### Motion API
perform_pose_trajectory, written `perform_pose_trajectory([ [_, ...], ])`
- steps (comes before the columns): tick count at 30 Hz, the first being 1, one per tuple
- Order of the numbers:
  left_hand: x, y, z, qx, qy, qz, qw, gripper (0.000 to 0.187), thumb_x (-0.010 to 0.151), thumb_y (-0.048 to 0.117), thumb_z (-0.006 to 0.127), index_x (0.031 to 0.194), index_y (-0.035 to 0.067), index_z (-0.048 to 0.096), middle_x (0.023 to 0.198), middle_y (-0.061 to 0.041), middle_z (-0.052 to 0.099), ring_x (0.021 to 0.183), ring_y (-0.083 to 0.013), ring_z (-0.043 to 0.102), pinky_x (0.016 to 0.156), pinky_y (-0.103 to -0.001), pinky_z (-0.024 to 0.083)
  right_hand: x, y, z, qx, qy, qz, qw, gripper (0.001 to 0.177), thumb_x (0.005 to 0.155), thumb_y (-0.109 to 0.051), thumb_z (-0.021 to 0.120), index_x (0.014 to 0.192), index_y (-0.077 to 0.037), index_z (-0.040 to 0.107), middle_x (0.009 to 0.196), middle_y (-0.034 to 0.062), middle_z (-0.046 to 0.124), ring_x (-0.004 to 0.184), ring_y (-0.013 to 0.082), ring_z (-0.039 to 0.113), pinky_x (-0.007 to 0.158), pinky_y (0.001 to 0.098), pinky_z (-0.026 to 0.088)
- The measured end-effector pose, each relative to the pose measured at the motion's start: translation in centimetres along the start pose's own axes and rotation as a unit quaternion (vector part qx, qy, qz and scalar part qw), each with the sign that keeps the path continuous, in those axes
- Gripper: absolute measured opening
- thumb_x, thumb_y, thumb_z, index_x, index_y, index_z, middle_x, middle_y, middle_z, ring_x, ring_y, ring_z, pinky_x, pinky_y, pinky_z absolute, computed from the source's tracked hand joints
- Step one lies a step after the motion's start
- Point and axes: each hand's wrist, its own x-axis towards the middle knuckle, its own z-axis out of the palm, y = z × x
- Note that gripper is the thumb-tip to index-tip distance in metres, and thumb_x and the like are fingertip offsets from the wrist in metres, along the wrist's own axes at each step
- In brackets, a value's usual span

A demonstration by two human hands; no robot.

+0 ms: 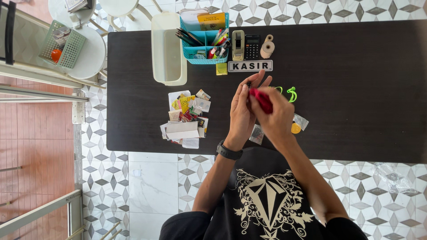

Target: The person uses a thin metal tool to manipulate and adjust components inside a small red pouch, handling items such as a green lanyard and small plastic bags on a table.

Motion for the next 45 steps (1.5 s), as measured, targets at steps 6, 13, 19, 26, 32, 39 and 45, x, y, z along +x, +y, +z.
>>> perform_pose_trajectory([
  [6,0.1,-0.4,-0.7,-0.005,-0.010,0.011,1.000,0.033,0.117,0.023,0.025,0.138,0.008,0.045,0.164,-0.015,0.038,0.149,-0.0341,0.043,0.118,-0.039,0.049,-1.0,0.1,-0.5,0.021,-0.016,-0.015,1.000,0.020,0.096,-0.019,0.078,0.107,-0.004,0.068,0.090,0.0099,0.073,0.076,0.0202,0.075,0.064,0.0285,0.058],
  [13,-0.2,-0.9,-0.7,0.044,0.002,0.017,0.999,0.030,0.119,0.021,0.027,0.135,0.005,0.046,0.163,-0.020,0.042,0.144,-0.0341,0.045,0.118,-0.040,0.047,1.8,0.5,-0.5,0.028,0.018,-0.003,0.999,0.019,0.101,-0.018,0.077,0.109,-0.004,0.067,0.090,0.0089,0.073,0.076,0.0188,0.074,0.062,0.0291,0.056],
  [19,0.0,0.3,-0.2,0.014,-0.005,0.037,0.999,0.027,0.117,0.021,0.026,0.132,0.006,0.044,0.159,-0.020,0.044,0.147,-0.0350,0.046,0.119,-0.040,0.048,-0.5,-0.3,0.2,0.019,-0.012,-0.011,1.000,0.021,0.097,-0.019,0.078,0.108,-0.004,0.067,0.089,0.0089,0.073,0.075,0.0200,0.073,0.063,0.0301,0.057],
  [26,-0.6,-0.5,0.0,0.049,0.016,0.006,0.999,0.028,0.115,0.020,0.027,0.134,0.008,0.043,0.163,-0.017,0.040,0.144,-0.0335,0.045,0.117,-0.040,0.047,1.6,0.5,-0.4,0.008,0.012,-0.010,1.000,0.022,0.100,-0.021,0.077,0.110,-0.004,0.067,0.090,0.0085,0.072,0.074,0.0194,0.073,0.060,0.0290,0.056],
  [32,-0.7,0.0,0.2,0.031,0.006,0.022,0.999,0.028,0.117,0.020,0.025,0.134,0.006,0.042,0.163,-0.021,0.040,0.145,-0.0356,0.047,0.117,-0.042,0.048,0.5,-0.2,0.0,0.018,0.009,-0.014,1.000,0.024,0.100,-0.021,0.077,0.111,-0.003,0.065,0.090,0.0091,0.072,0.075,0.0189,0.072,0.060,0.0282,0.055],
  [39,-0.9,0.0,-0.6,-0.012,-0.005,0.025,1.000,0.022,0.117,0.020,0.024,0.123,0.008,0.042,0.161,-0.022,0.040,0.144,-0.0348,0.050,0.117,-0.043,0.051,-1.3,-0.4,-0.4,0.040,-0.024,-0.023,0.999,0.022,0.097,-0.019,0.077,0.110,-0.005,0.067,0.090,0.0089,0.073,0.075,0.0182,0.074,0.063,0.0274,0.057],
  [45,-1.4,-1.0,-0.2,0.057,0.023,0.019,0.998,0.021,0.120,0.020,0.027,0.126,0.007,0.044,0.165,-0.020,0.042,0.129,-0.0194,0.057,0.112,-0.037,0.050,1.0,-0.2,-0.6,0.043,0.009,-0.021,0.999,0.020,0.100,-0.018,0.077,0.111,-0.004,0.066,0.091,0.0084,0.073,0.075,0.0178,0.073,0.062,0.0275,0.056],
])
